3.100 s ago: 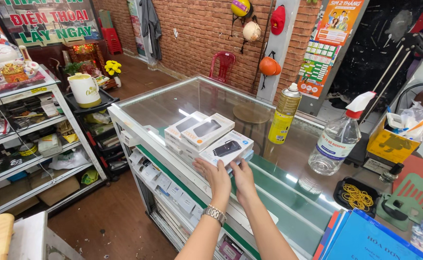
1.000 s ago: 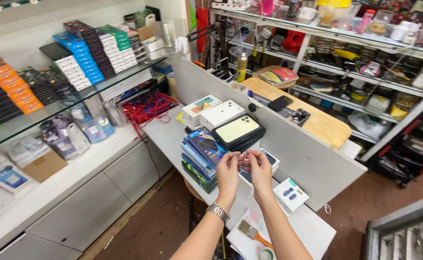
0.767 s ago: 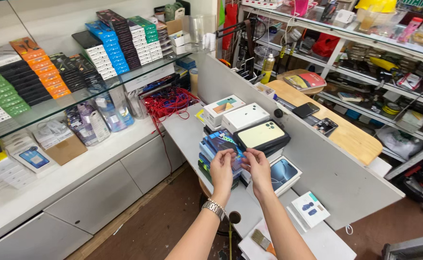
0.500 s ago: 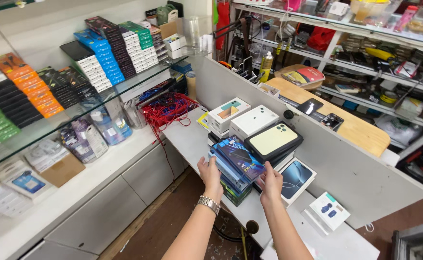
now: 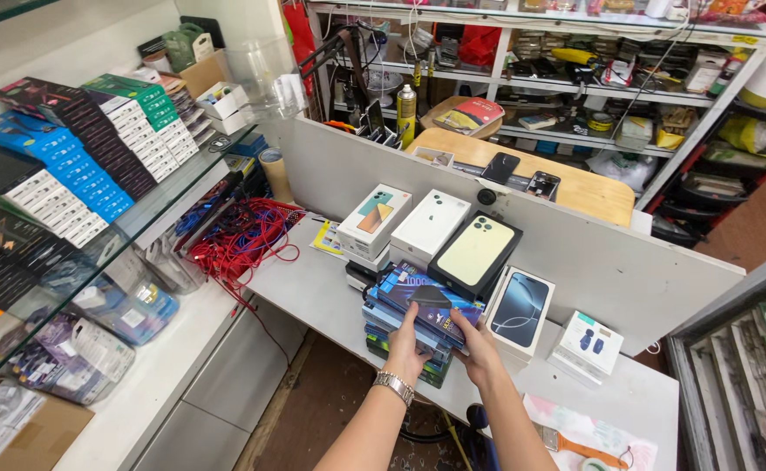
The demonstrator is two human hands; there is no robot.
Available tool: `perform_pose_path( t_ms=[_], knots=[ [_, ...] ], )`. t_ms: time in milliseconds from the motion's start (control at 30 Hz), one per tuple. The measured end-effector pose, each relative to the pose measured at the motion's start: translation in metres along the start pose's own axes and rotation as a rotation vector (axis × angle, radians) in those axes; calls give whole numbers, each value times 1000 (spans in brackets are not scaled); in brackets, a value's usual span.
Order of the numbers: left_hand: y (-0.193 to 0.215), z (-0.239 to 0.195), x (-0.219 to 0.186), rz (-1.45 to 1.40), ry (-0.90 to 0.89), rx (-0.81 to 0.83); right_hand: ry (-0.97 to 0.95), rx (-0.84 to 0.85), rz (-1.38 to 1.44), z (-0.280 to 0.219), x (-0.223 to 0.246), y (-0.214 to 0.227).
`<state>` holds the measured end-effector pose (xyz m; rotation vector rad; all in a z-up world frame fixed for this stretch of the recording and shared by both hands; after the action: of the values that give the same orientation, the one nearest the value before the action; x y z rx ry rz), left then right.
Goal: The person picks up various boxed electronic accessories and smartphone boxes from a workbench and stacks them on a glass display counter. The person handles items one at a time, including power banks, phone cases, and smartphone boxes, arranging them in neat piles on the counter.
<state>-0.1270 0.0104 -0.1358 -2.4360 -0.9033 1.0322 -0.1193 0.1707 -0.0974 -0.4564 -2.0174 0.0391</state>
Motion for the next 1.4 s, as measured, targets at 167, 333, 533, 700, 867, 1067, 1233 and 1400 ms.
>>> perform_pose_path(
  t_ms=[167,333,533,700,867,1067,1233,1400],
  knots=[
    [12,-18,-14,-9,9,28,-103,11,0,-25,-18,1],
    [19,-46,-21,99,-53,-166,26,-96,-227,-26,-4,9],
    [4,-61,-27,-19,-79,-86,303,-165,-219,-38,9,-10],
    [14,-69,-31,-45,-93,-93,433,-154,-682,-39,44,-27],
    [15,-64,-36,-146,-67,-12,330,130,-892,-22,51,-65],
    [14,-80,-37,-171,-8,173,117,169,-985,-49,45,-62],
    [-2,-131,-39,42,-43,216,109,207,-868,-103,62,-66],
    [-53,-204,-43,241,-177,278,153,214,-284,-175,89,-36]
  ],
)
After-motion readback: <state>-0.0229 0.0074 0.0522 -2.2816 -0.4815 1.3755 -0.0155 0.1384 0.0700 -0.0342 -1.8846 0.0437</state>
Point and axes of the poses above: each hand's wrist, its own z-axis towards the middle knuckle, its own y-axis out of the back of the hand, x = y × z, the point moved 10 cm from there along z, towards the middle knuckle, and after that the axes turned 1 degree about y, right-handed, at the moved point
